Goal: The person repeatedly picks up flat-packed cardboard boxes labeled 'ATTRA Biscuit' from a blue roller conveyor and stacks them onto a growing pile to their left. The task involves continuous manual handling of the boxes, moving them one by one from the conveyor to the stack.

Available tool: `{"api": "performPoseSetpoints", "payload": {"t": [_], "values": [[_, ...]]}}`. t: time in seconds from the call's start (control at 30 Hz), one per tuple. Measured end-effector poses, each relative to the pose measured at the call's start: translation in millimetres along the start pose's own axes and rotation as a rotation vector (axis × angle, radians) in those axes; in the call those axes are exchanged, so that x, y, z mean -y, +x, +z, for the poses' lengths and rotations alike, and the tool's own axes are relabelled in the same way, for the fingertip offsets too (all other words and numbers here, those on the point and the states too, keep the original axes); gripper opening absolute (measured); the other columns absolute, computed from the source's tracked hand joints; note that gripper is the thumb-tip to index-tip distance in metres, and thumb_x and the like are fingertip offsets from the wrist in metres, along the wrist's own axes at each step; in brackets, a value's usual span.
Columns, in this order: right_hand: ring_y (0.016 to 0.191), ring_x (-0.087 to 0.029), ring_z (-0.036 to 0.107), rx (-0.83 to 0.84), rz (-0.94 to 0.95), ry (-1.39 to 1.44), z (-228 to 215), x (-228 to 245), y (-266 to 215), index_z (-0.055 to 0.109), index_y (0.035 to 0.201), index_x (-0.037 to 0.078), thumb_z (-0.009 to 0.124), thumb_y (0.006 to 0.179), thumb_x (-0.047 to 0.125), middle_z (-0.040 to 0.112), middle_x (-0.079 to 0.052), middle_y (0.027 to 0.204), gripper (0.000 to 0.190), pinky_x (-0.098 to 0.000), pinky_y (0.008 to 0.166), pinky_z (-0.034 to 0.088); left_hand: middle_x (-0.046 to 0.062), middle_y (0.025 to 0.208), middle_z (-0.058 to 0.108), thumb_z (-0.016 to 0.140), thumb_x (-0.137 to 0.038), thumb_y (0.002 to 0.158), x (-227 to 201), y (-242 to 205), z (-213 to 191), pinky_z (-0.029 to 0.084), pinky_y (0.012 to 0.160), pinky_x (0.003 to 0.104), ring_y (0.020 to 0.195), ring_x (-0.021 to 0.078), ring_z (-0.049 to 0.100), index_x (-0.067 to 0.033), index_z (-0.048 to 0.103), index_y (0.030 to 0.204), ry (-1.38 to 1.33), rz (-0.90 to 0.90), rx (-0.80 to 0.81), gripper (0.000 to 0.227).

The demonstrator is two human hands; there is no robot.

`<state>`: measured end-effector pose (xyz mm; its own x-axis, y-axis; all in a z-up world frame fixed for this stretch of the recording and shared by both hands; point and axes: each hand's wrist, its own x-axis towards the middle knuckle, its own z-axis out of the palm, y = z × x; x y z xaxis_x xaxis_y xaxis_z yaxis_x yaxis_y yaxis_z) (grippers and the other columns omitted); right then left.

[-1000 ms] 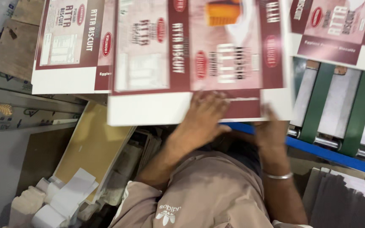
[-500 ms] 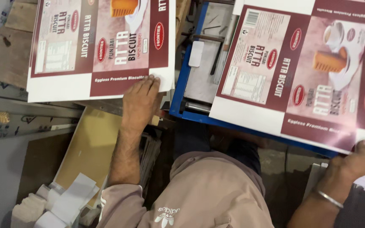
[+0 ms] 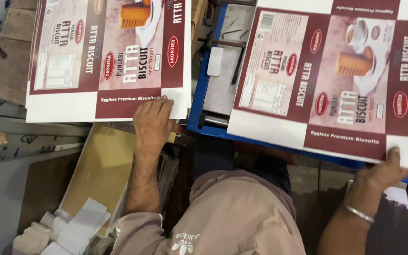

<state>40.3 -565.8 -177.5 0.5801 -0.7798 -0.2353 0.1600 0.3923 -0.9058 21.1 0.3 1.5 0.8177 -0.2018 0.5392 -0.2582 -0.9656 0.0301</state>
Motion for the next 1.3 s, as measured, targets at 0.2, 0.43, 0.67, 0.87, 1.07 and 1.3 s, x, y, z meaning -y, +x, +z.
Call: {"api": "performPoseSetpoints", "payload": {"t": [0.2, 0.43, 0.67, 0.87, 1.07, 1.3], "values": [[0.11, -0.031, 0.074, 0.222, 0.181, 0.082, 38.4, -34.1, 1.8, 0.053, 0.127, 0.001, 0.049, 0.098, 0.003, 0.066, -0.017, 0.12, 0.029, -0.0457, 0.093, 0.069, 0.011, 0.116, 0.071, 0.081, -0.007, 0.068, -8.0, -1.4, -6.0, 0.052, 0.092, 0.044, 0.108, 0.0306, 0.065, -0.0039, 0.068, 0.119, 0.004, -0.029, 0.11, 0.053], [0.101, -0.033, 0.074, 0.582, 0.458, -0.216, 51.0, -61.3, -79.3, 0.05, 0.137, -0.008, 0.048, 0.112, 0.017, 0.068, -0.026, 0.123, 0.035, -0.0388, 0.083, 0.066, 0.011, 0.126, 0.07, 0.075, 0.004, 0.081, 44.6, -5.4, -23.0, 0.054, 0.105, 0.043, 0.121, 0.0298, 0.066, -0.0063, 0.067, 0.127, -0.242, -0.104, 0.047, 0.048], [0.111, -0.035, 0.068, 0.991, 0.525, -0.227, 101.5, -26.5, -159.9, 0.052, 0.14, -0.006, 0.052, 0.106, 0.017, 0.062, -0.024, 0.137, 0.041, -0.0414, 0.088, 0.061, 0.019, 0.13, 0.066, 0.062, 0.007, 0.074, -15.5, -2.1, 11.1, 0.049, 0.106, 0.049, 0.124, 0.0357, 0.061, 0.0024, 0.064, 0.129, -0.188, -0.104, -0.076, 0.055], [0.119, -0.026, 0.066, 1.097, 0.551, 0.048, 130.8, -23.5, -195.9, 0.052, 0.14, 0.002, 0.059, 0.102, 0.01, 0.06, -0.015, 0.136, 0.04, -0.037, 0.097, 0.059, 0.023, 0.141, 0.057, 0.067, -0.026, 0.091, -141.1, 18.4, 35.1, 0.033, 0.12, 0.062, 0.136, 0.0353, 0.052, 0.0024, 0.057, 0.138, -0.092, 0.206, 0.307, 0.057], [0.117, -0.024, 0.066, 0.819, -0.09, -0.528, 114.3, -32.5, -147.0, 0.057, 0.141, 0.004, 0.06, 0.108, 0.004, 0.063, -0.012, 0.128, 0.033, -0.0409, 0.102, 0.06, 0.02, 0.148, 0.053, 0.073, -0.045, 0.087, -108.3, 11.3, 13.3, 0.024, 0.121, 0.061, 0.144, 0.0349, 0.041, -0.0009, 0.056, 0.14, -0.287, 0.126, 0.447, 0.071], [0.128, -0.034, 0.07, 0.373, 0.055, 0.108, 35.8, -18.7, 1.0, 0.049, 0.143, -0.01, 0.046, 0.104, -0.013, 0.062, -0.022, 0.14, 0.04, -0.0437, 0.116, 0.064, 0.022, 0.143, 0.056, 0.072, -0.041, 0.091, -26.8, -8.0, -14.0, 0.029, 0.12, 0.057, 0.139, 0.0383, 0.046, 0.0019, 0.061, 0.132, -0.066, -0.028, 0.265, 0.06]]}}
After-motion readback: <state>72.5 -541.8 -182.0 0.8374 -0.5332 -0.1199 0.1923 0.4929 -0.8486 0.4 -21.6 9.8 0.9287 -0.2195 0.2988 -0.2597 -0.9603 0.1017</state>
